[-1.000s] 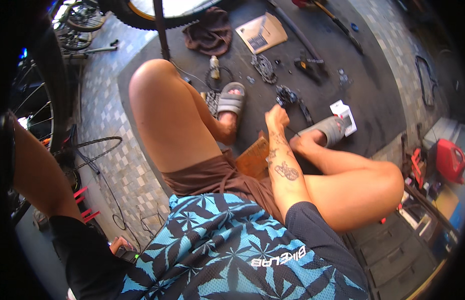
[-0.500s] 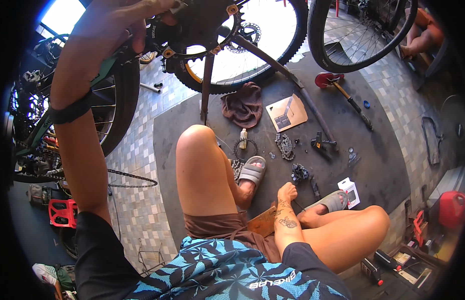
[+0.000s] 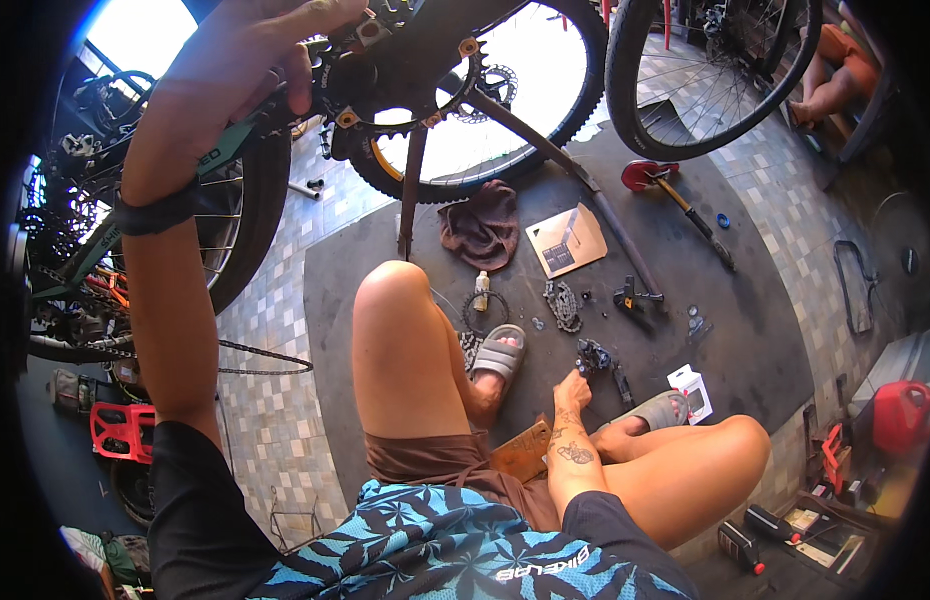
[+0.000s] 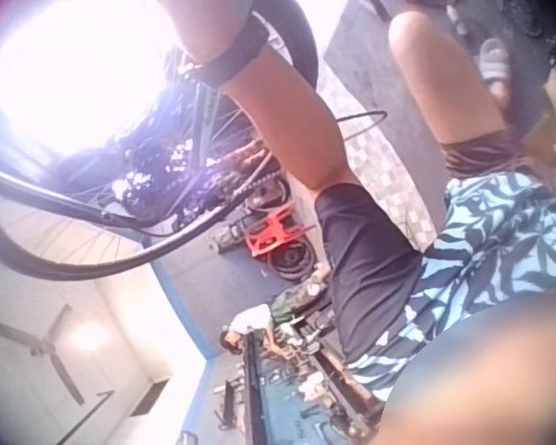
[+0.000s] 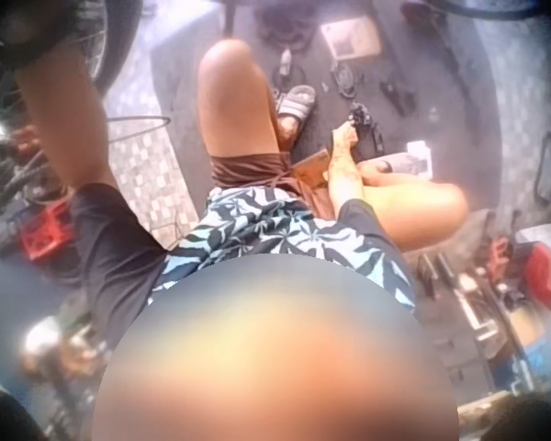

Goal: The person sits on the floor and uses a screwdriver to adjust the front derailleur on a bicycle mounted on a stand. They repeatedly tighten and loosen the adjustment screw while checking the alignment of the derailleur cage.

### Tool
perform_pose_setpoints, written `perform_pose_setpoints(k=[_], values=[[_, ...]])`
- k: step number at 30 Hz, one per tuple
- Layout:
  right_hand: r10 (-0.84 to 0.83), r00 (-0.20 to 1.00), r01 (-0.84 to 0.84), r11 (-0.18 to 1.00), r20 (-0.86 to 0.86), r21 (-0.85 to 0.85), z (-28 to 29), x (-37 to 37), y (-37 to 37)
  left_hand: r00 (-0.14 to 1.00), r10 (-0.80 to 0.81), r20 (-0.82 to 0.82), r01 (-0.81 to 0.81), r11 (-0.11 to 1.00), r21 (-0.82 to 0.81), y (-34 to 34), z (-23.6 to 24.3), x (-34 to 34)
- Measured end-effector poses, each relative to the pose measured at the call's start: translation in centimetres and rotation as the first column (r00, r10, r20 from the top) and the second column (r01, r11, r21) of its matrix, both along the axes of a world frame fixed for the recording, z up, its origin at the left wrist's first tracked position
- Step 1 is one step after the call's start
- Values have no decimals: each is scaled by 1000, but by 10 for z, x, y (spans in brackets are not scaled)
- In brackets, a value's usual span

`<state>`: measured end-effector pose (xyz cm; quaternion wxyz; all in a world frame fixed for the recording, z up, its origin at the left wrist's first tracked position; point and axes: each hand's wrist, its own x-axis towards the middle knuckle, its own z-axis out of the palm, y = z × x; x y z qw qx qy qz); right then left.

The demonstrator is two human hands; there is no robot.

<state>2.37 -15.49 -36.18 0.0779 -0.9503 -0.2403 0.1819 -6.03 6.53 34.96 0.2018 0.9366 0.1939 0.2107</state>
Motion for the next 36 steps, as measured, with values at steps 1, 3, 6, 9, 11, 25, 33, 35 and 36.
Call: perform_pose_setpoints(k=[1,3,6,9,11,25,33,35,36], values=[[-25,994,21,999,-107,-41,0,-3,-6,999,29,-23,-30,999,-11,2,1,0],[-40,978,25,997,-204,-78,0,-6,-12,999,48,-26,-48,999,-9,2,1,0],[-32,972,11,996,-233,-89,3,-1,-9,998,65,3,-65,995,70,-8,-3,-1],[-55,976,40,996,-212,-76,2,3,-3,977,211,-25,-207,972,113,-22,-1,6],[-38,982,37,999,-183,-9,-3,2,-2,938,342,-63,-343,939,-16,-26,8,10],[558,602,727,-89,-571,680,258,51,111,873,345,-344,-375,927,-20,-54,-248,-25],[541,840,134,-146,-35,980,409,27,80,887,257,383,396,2,-918,-56,-319,-5],[619,785,158,-175,-16,972,410,28,79,883,334,330,367,-51,-929,-53,-309,-6],[662,749,173,-238,29,956,408,30,79,858,375,351,403,-69,-913,-51,-302,-7]])
